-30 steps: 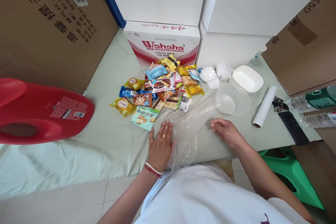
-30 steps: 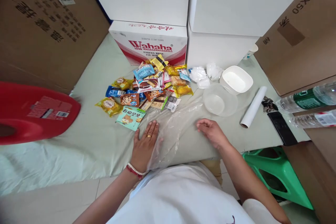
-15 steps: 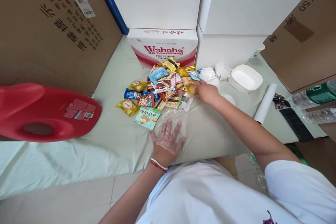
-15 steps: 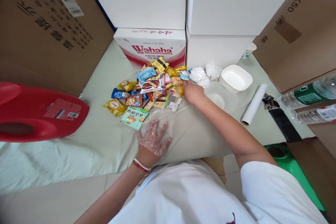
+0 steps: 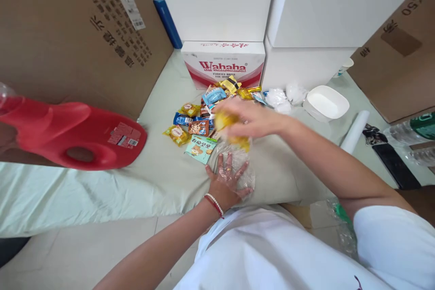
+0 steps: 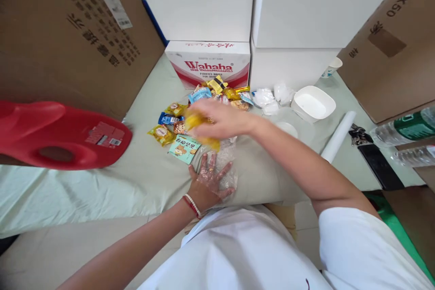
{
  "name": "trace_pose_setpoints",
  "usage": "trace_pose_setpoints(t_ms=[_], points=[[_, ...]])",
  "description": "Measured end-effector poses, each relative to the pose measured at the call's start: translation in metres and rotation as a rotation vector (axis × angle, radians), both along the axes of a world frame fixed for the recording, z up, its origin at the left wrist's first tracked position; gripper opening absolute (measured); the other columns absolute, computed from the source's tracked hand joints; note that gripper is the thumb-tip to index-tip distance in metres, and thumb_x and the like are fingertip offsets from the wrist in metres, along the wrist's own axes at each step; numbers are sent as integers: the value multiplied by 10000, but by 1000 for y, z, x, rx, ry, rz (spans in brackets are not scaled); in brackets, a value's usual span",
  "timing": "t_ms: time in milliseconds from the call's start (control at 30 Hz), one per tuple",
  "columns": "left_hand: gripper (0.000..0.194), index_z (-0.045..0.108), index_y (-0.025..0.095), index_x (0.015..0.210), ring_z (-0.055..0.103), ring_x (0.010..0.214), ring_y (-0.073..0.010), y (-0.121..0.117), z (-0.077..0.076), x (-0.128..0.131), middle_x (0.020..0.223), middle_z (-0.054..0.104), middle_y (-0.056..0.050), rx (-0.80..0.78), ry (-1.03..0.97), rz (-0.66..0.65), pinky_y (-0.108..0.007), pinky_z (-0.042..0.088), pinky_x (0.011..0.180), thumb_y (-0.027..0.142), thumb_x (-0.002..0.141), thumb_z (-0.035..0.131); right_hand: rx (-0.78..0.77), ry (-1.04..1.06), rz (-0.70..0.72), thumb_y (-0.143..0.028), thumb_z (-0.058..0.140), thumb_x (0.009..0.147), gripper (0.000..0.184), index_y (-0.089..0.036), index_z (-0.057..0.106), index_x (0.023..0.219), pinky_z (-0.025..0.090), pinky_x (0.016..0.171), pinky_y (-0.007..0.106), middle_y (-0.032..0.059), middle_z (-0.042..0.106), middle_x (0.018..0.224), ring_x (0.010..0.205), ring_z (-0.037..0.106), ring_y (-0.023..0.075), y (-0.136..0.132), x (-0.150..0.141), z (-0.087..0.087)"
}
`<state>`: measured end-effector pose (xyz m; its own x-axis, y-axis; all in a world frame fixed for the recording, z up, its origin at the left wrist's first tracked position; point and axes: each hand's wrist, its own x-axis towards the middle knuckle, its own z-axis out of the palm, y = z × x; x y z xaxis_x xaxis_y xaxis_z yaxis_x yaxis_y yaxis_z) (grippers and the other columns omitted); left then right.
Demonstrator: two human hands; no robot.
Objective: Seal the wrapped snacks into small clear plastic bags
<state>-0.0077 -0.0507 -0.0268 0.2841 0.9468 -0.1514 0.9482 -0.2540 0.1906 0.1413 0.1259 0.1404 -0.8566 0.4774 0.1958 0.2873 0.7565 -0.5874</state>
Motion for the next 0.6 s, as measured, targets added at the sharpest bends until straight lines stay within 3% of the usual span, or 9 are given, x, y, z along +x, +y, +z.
trace_pose_setpoints(t_ms=[33, 100, 167, 267, 333, 400, 500, 600], points=[[887, 312, 443, 1576, 257, 1479, -561, 0, 3, 1, 1649, 337, -199, -34, 28, -1, -888, 12, 1033, 785, 806, 590, -57, -71, 141, -409, 646, 907, 340, -157, 636, 1135, 466, 917, 332, 78, 668, 1139, 1016, 598, 215, -6, -22, -6], [872, 271, 427, 1594, 363, 1427, -531, 0, 6, 3, 1558, 483, -194, -95, 71, -1, -876, -5, 1055, 778, 843, 543, -166, -308, 278, -397, 621, 915, 284, -141, 635, 1037, 469, 797, 302, 85, 681, 1044, 898, 601, 202, -11, -53, -23], [838, 319, 408, 1587, 374, 1425, -507, 0, 8, 2, 1509, 543, -178, -125, 89, 6, -859, -26, 1079, 783, 860, 504, -269, -512, 320, -395, 605, 915, 264, -144, 618, 995, 441, 708, 279, 66, 671, 959, 816, 587, 184, -11, -53, -38], [841, 422, 407, 1545, 201, 1515, -511, -1, 5, 0, 1624, 399, -166, -86, 64, 18, -860, -26, 1075, 819, 819, 520, -494, -638, 342, -416, 671, 847, 285, -163, 594, 952, 404, 647, 241, 9, 631, 843, 736, 567, 149, -10, 4, -52], [899, 375, 426, 1562, 90, 1551, -502, -1, 2, -2, 1696, 241, -163, -40, 27, 26, -870, -21, 1060, 840, 783, 547, -712, -730, 363, -459, 749, 760, 371, -168, 589, 926, 401, 630, 228, -18, 612, 782, 694, 564, 136, -13, 62, -56], [964, 305, 425, 1589, 60, 1565, -485, -1, -1, -3, 1714, 163, -176, -14, 0, 40, -871, -37, 1056, 856, 763, 553, -869, -817, 283, -479, 776, 710, 414, -172, 603, 926, 412, 635, 237, -13, 632, 791, 697, 577, 143, -22, 120, -59], [1024, 276, 365, 1609, 75, 1572, -464, 0, -3, -3, 1708, 136, -218, 9, -23, 62, -859, -60, 1069, 864, 758, 549, -895, -886, 29, -419, 789, 658, 379, -193, 631, 918, 430, 643, 270, 8, 641, 807, 711, 586, 177, -40, 185, -54], [1001, 289, 343, 1609, 110, 1567, -468, 0, -2, -2, 1702, 147, -230, 27, -36, 77, -863, -43, 1072, 813, 779, 590, -719, -805, -265, -381, 737, 708, 247, -224, 642, 874, 451, 638, 296, 31, 654, 795, 707, 602, 205, -55, 204, -29]])
